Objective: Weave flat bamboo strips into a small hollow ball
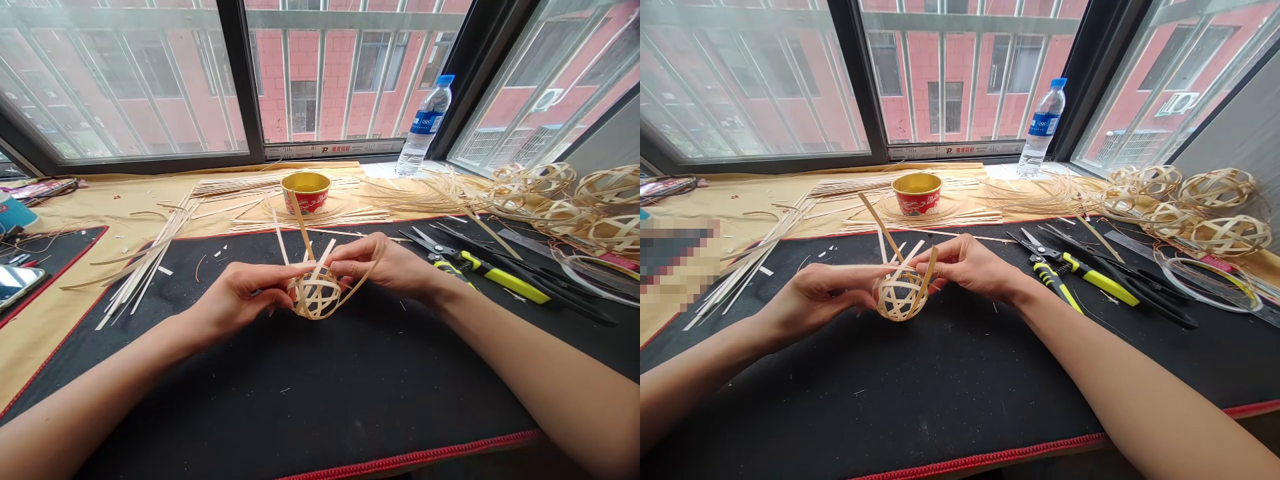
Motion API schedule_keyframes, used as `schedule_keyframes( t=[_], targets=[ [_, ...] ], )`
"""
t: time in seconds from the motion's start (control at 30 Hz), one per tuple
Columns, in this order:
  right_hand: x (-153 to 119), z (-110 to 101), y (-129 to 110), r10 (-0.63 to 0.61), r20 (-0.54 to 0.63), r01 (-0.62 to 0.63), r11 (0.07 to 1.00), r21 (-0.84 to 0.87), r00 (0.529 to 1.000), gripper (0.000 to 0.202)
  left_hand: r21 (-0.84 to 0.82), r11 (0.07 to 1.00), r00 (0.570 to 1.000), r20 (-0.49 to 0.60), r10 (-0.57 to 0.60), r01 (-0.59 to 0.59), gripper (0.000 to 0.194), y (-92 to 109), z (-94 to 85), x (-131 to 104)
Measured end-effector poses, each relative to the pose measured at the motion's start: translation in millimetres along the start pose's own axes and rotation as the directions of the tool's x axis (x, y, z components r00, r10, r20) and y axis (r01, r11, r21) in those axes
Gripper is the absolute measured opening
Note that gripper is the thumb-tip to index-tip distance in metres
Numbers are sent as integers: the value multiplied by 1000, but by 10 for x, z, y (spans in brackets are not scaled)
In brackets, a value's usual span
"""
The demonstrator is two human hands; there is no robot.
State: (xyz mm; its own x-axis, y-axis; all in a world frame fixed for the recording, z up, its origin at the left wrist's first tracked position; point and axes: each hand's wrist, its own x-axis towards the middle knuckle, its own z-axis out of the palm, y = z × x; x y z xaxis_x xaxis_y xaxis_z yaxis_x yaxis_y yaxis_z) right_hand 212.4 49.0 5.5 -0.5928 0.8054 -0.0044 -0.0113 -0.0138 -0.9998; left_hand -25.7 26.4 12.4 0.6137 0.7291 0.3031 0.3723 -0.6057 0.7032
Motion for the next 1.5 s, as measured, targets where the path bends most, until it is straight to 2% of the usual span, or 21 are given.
schedule_keyframes(
  t=[0.1,0.37,0.57,0.77,0.97,1.13,1.37,1.5],
  targets=[
    [-4,14,-5,16,-3,-16,1000,19,1000,15,2,1000,1000,7,-14,14,36,6,-1,-10],
    [-19,27,44,10,18,-11,998,67,1000,23,-2,1000,1000,-7,-19,19,37,4,3,-10],
    [-6,25,60,48,1,-48,998,47,999,23,0,999,999,-11,-37,37,24,42,-1,11],
    [-6,32,24,28,-2,-28,998,52,1000,24,6,1000,1000,-25,-15,15,35,38,8,4],
    [-14,70,-16,-50,-85,45,997,-64,995,20,20,1000,999,-31,-14,15,28,36,14,-11],
    [-14,69,-29,-17,-56,14,998,-54,998,23,2,1000,999,-35,-3,3,33,34,24,-7],
    [-18,79,-77,-27,-18,25,993,-113,999,22,32,999,1000,-9,23,-23,26,56,8,4],
    [-15,35,-50,6,-1,-6,996,-84,1000,25,58,998,1000,-5,31,-31,37,36,6,9]
  ],
)
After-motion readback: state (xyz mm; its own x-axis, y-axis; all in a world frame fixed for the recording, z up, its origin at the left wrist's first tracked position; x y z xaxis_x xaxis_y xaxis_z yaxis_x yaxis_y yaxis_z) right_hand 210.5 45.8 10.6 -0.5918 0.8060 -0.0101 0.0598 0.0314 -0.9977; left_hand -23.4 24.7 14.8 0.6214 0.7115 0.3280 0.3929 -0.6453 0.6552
